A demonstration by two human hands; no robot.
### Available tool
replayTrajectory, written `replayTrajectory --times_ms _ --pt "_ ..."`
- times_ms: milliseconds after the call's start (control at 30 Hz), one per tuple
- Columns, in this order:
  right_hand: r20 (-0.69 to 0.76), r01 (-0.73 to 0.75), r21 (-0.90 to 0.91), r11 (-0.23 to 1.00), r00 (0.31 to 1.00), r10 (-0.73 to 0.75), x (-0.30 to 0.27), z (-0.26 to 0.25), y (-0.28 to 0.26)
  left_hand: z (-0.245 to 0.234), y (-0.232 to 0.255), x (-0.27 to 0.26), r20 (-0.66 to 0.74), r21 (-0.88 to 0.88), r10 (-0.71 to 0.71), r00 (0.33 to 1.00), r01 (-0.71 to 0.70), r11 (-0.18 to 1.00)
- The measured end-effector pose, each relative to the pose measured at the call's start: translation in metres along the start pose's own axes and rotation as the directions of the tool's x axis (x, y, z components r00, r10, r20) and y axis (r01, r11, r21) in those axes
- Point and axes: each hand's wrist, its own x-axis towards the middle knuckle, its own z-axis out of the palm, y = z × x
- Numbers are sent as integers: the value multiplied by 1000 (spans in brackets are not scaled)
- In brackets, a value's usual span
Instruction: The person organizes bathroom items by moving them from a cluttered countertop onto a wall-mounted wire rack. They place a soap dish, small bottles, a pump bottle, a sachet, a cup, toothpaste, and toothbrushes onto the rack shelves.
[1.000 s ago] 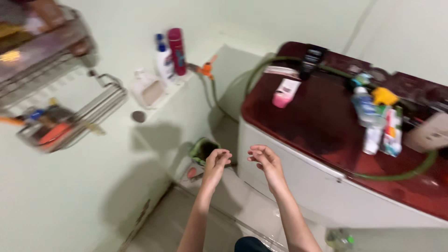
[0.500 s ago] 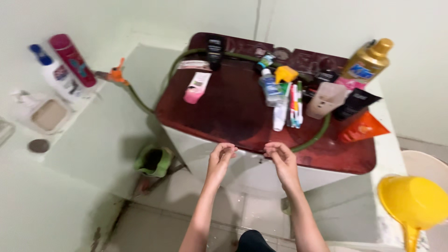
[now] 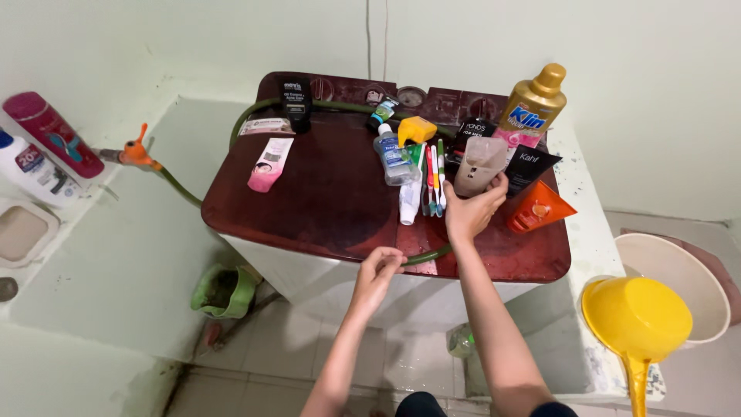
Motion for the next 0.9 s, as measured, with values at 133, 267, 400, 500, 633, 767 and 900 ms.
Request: replayTrajectory --times_ms 133,267,400,500,633,767,900 --pt "-75 -70 -58 996 995 66 8 19 10 -19 8 -4 -39 -35 60 997 -61 998" --pt "-106 -100 -87 991 990 91 16 29 20 -29 8 -2 -63 -62 128 990 -132 989" --pt "-133 -30 -23 999 991 27 12 26 17 -37 11 -1 -46 -28 57 997 -58 998" --pt "-165 169 54 984 974 -158 8 16 1 -44 28 5 16 -27 123 992 -122 992" --pt "126 163 551 818 953 -275 7 -6 -29 -43 71 14 -5 121 186 982 -184 975" --pt "400 -59 775 629 816 -417 9 -18 -64 -38 123 22 -9 241 322 947 -310 920" --pt "612 -311 772 554 599 -516 -10 -22 -89 -40 148 14 13 230 456 890 -447 865"
